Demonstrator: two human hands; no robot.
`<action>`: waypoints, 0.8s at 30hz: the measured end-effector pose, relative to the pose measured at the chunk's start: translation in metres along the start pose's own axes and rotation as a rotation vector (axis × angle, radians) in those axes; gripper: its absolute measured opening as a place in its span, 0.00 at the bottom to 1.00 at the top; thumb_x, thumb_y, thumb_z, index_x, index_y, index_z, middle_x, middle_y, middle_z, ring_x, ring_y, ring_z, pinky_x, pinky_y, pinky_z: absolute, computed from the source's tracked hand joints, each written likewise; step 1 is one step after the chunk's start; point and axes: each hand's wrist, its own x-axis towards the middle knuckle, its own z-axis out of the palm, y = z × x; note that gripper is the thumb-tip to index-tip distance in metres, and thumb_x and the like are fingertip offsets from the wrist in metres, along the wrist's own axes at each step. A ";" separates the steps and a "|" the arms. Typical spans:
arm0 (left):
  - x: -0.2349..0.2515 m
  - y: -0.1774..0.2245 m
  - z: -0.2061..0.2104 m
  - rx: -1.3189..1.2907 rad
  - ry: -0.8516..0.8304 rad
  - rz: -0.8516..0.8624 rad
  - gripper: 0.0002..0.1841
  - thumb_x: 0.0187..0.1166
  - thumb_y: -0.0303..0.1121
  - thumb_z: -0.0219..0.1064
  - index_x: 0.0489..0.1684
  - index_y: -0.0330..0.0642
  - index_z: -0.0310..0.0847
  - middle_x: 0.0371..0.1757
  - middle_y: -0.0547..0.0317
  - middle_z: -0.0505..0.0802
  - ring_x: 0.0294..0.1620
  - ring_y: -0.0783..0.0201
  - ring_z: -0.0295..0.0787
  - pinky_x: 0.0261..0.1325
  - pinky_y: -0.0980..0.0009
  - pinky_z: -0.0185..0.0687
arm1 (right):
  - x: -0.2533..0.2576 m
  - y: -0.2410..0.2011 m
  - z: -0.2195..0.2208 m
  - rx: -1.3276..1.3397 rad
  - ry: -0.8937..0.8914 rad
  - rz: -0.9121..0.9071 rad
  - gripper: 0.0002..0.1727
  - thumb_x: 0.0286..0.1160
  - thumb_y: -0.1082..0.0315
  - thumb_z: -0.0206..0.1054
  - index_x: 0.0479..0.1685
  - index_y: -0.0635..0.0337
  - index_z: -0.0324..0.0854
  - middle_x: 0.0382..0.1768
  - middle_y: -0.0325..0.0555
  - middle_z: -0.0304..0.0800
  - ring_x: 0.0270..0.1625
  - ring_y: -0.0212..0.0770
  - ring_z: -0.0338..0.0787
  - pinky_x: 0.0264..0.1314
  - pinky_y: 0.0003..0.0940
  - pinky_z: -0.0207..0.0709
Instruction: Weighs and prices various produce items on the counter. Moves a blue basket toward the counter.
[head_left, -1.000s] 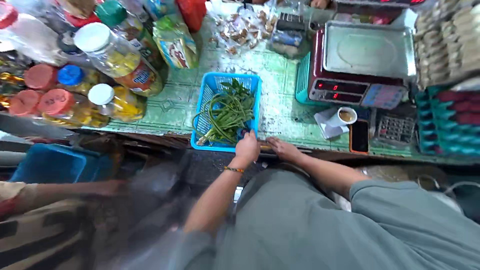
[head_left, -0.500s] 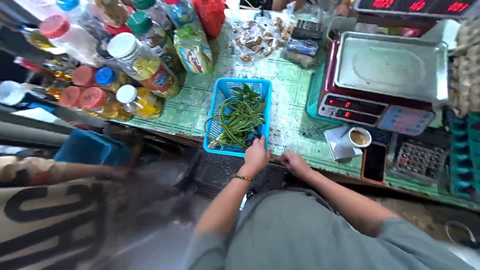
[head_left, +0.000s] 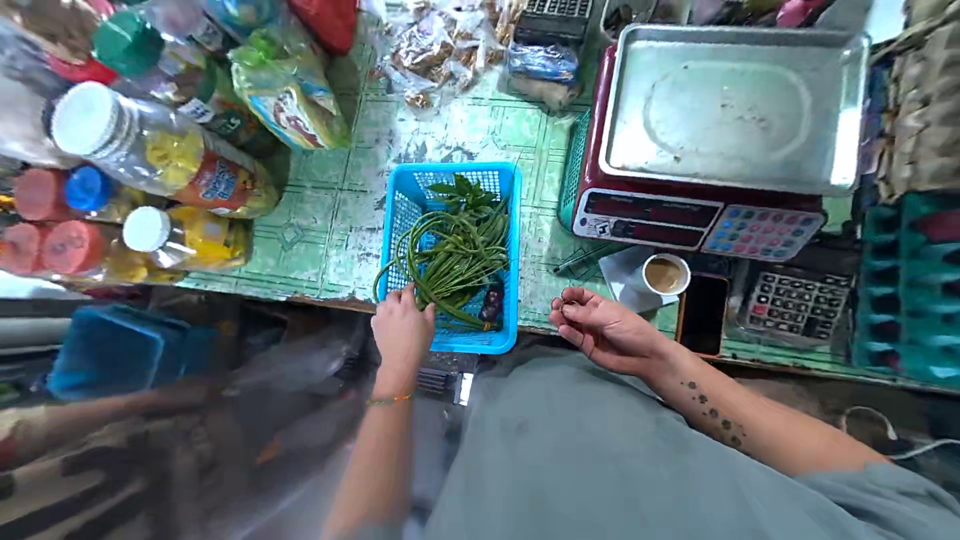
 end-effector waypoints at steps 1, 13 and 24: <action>0.005 0.003 0.003 0.056 -0.063 -0.018 0.33 0.80 0.45 0.69 0.82 0.35 0.71 0.70 0.28 0.84 0.72 0.28 0.80 0.70 0.29 0.71 | 0.000 0.000 -0.002 -0.011 0.002 -0.038 0.09 0.87 0.81 0.53 0.48 0.59 0.77 0.45 0.47 0.92 0.43 0.36 0.94 0.53 0.28 0.90; 0.021 0.004 -0.076 0.025 -0.105 0.157 0.30 0.84 0.33 0.65 0.88 0.46 0.67 0.67 0.39 0.89 0.60 0.37 0.91 0.57 0.34 0.85 | -0.031 0.036 -0.072 -1.409 0.179 0.354 0.22 0.87 0.54 0.64 0.73 0.53 0.83 0.68 0.53 0.88 0.69 0.51 0.89 0.76 0.56 0.78; 0.050 -0.025 -0.135 -0.396 -0.105 0.434 0.19 0.84 0.35 0.69 0.73 0.48 0.80 0.44 0.58 0.95 0.32 0.61 0.91 0.37 0.56 0.91 | 0.128 0.071 0.103 -1.077 -0.041 0.001 0.43 0.71 0.47 0.77 0.83 0.58 0.66 0.67 0.48 0.88 0.64 0.38 0.89 0.68 0.42 0.83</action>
